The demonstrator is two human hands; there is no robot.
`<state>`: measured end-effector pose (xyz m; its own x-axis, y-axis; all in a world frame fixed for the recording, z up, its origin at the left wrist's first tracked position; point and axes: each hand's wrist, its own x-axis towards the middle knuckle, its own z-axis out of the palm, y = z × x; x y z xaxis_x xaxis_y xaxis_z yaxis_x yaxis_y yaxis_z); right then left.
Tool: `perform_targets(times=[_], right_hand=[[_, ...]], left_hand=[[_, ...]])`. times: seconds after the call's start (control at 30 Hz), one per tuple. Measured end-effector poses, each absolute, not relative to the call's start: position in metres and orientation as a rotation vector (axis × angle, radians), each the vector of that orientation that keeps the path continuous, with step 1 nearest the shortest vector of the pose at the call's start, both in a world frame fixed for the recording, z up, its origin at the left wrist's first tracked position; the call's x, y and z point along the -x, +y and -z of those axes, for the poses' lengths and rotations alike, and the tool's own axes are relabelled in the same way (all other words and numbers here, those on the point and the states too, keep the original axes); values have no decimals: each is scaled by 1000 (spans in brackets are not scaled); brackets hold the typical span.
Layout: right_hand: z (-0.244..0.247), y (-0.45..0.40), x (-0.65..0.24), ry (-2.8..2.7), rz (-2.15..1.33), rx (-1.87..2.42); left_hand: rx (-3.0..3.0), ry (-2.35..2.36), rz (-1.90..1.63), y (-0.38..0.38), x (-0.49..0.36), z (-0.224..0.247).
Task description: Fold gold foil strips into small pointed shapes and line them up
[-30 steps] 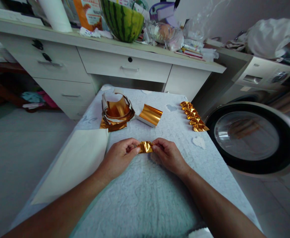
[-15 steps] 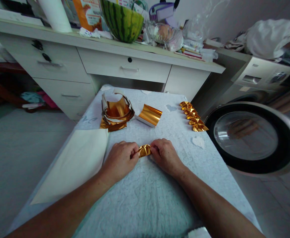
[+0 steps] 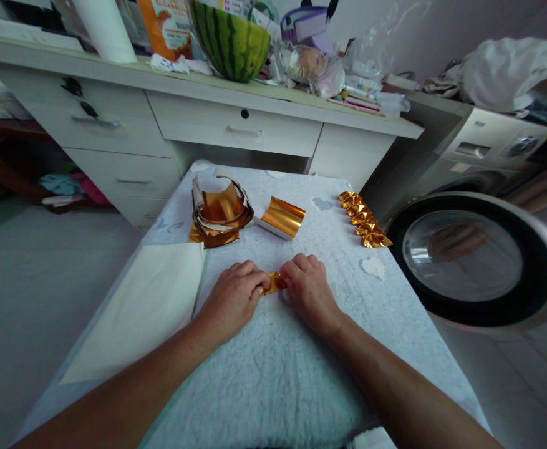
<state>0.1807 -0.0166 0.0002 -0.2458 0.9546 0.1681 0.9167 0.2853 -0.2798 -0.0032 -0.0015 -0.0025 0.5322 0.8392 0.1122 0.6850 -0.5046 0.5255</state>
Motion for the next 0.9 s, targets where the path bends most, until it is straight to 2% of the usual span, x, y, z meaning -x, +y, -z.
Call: perform_targets(times=[0.13,0.3,0.9], right_hand=[[0,-16,-181,-2373,-270,1548],[-1,-17,-179,-2359,-319,1558],[-4,-22,-172,-2356,-198,1643]], left_hand=[[-2361,1244,-458,0,3,4],[-2365,1257,-472,1,3,5],[-2262,1179,-492,9,3,1]])
